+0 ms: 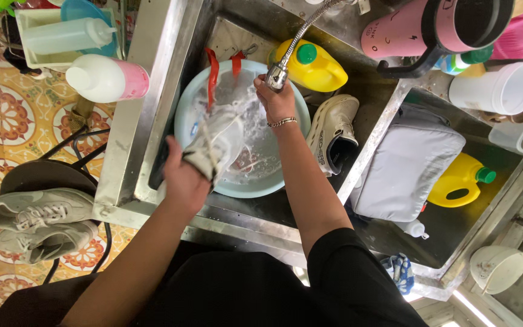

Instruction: The person scrubs a white sneaker with a brush in a sink, rinses it under running water, and then removes and rethreads the shoelaces. The person handles the shoe and laces by hand throughout the process.

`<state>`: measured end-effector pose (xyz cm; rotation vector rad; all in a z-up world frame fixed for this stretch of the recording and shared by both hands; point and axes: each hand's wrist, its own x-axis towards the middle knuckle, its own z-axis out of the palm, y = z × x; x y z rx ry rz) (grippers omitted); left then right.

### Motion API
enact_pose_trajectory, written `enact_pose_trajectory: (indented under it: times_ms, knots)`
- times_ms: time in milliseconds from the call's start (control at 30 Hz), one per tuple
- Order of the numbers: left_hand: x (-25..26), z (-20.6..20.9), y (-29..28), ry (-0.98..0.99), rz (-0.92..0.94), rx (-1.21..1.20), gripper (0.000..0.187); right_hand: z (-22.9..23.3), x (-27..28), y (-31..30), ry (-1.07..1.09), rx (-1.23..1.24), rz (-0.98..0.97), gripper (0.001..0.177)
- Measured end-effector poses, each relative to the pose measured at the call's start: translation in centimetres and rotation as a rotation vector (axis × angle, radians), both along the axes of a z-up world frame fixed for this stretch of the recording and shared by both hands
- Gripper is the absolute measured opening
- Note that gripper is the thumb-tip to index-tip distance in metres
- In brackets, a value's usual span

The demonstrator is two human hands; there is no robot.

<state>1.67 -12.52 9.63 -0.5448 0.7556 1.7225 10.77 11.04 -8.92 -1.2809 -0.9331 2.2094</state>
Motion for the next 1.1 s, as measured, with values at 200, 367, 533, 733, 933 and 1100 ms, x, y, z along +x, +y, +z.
enact_pose_trajectory:
  times_ms: [200,367,533,733,933,1100]
  knots:
    - [-1.2,7.6,-6.9,0.068,-0.049,-0.221,0.085,-3.8,1.5,-1.8,-0.042,-0.23,-0.131,0.026]
    - [-2.1,11.1,-11.6,0.124,-0.08,-0.341,0.073,-5.9,6.7,-9.3,-0.273,0.454,0.287,0.059]
    - [-3.2,9.2,-16.7,0.219,-0.115,-0.365,0.066,-3.6,10.8,-18.0,-0.782,0.487,1.023,0.048]
    - [-4.8,4.7,-21.1,0.181,-0.016,-0.367,0.059,-4.5,10.0,-19.8,-1.003,0.569,1.13,0.087]
    - [-5.2,3.5,-21.0,0.19,-0.059,-0.4,0.058,-5.5,5.5,-18.0,-1.184,0.466,1.184,0.087]
    - [-4.7,2.4,-21.1,0.19,-0.061,-0.421,0.056,-3.3,4.5,-18.0,-0.945,0.46,0.999,0.045]
